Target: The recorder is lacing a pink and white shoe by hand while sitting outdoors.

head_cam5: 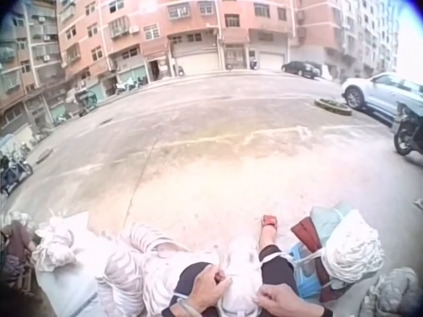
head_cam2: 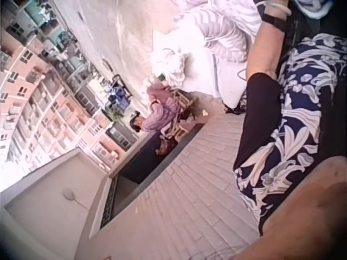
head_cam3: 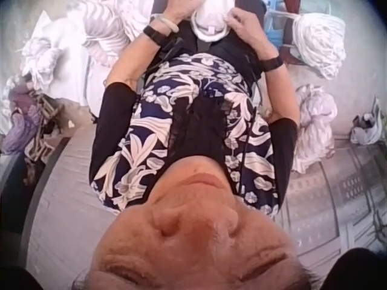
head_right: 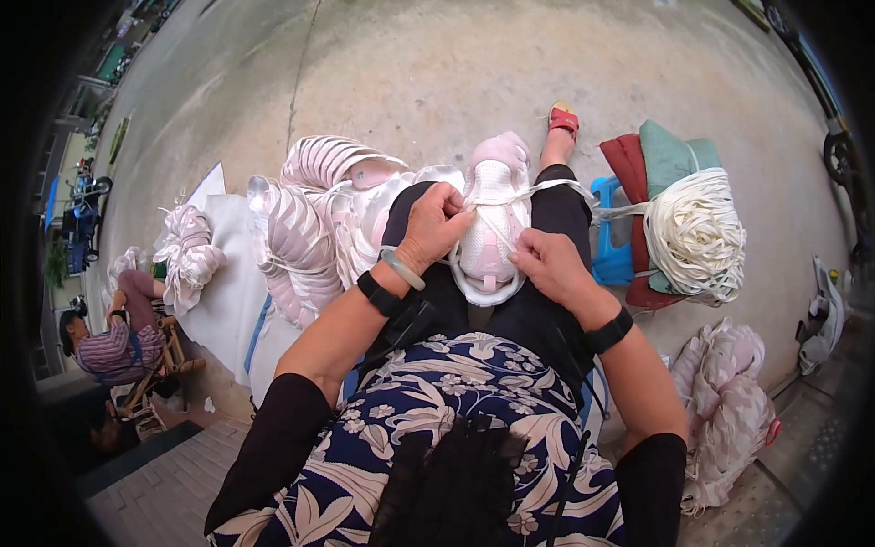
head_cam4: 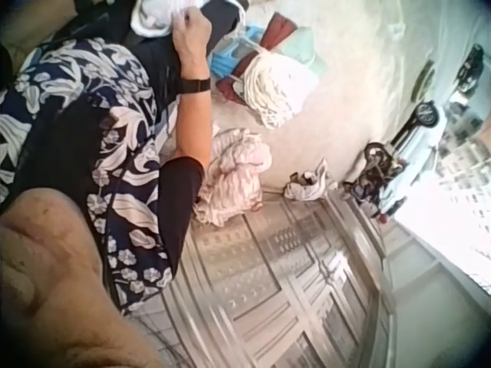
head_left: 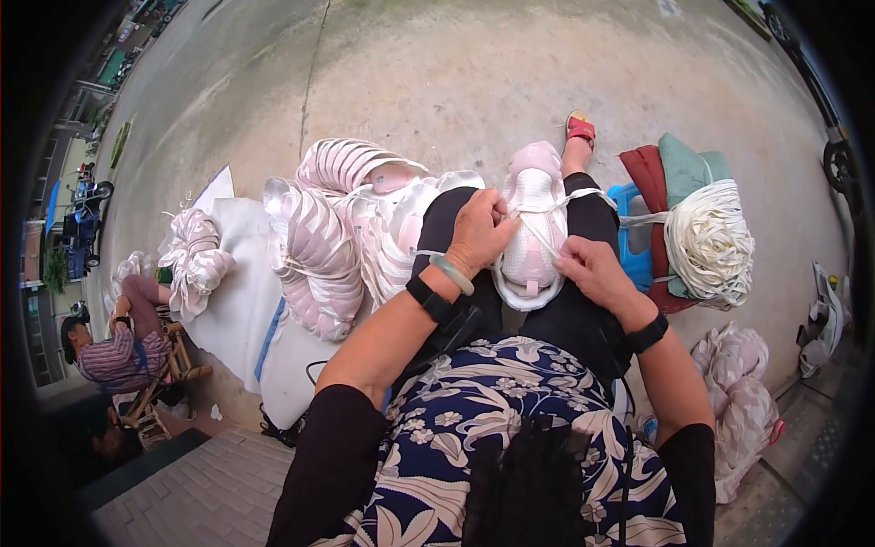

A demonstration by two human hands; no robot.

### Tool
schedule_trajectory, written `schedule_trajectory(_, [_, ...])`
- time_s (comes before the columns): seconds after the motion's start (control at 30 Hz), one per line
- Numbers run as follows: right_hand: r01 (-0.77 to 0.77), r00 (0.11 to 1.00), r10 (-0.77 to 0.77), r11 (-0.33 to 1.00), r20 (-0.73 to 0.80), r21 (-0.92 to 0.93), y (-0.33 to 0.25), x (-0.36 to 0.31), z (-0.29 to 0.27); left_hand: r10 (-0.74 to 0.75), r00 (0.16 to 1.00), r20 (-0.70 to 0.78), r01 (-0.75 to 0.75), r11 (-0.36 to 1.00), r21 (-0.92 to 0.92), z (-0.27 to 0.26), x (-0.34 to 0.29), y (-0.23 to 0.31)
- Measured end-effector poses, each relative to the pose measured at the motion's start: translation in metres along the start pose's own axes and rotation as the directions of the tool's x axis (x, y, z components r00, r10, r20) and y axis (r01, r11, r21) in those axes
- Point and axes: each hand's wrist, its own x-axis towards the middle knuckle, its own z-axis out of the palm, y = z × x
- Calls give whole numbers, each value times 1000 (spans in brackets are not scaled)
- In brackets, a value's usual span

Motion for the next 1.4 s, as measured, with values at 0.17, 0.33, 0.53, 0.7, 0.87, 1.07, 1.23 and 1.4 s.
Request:
schedule_trajectory(0.17, [-104,988,98,993,-120,-47,-8,2,-4,7,999,-39,-8,1000,-25,8,-2,3])
schedule_trajectory(0.33, [31,945,-178,883,-273,-468,-27,19,5,197,972,-128,-163,957,241,16,5,23])
schedule_trajectory(0.53, [56,979,-126,921,-158,-385,-15,29,-7,131,991,-37,-117,961,252,26,13,23])
schedule_trajectory(0.7, [51,974,-124,936,-191,-349,-11,21,-5,-14,990,137,4,998,68,23,22,12])
schedule_trajectory(0.87, [3,969,-84,945,-234,-327,-12,16,-2,10,975,221,-11,1000,4,25,25,12])
schedule_trajectory(1.07, [-35,955,-74,934,-288,-357,-15,15,2,25,992,122,-32,998,57,37,17,22])
schedule_trajectory(1.23, [56,933,-194,910,-304,-410,-4,16,8,95,988,118,-106,990,91,36,18,21])
schedule_trajectory(1.4, [142,918,-285,885,-276,-443,1,20,6,175,983,46,-179,978,106,38,22,9])
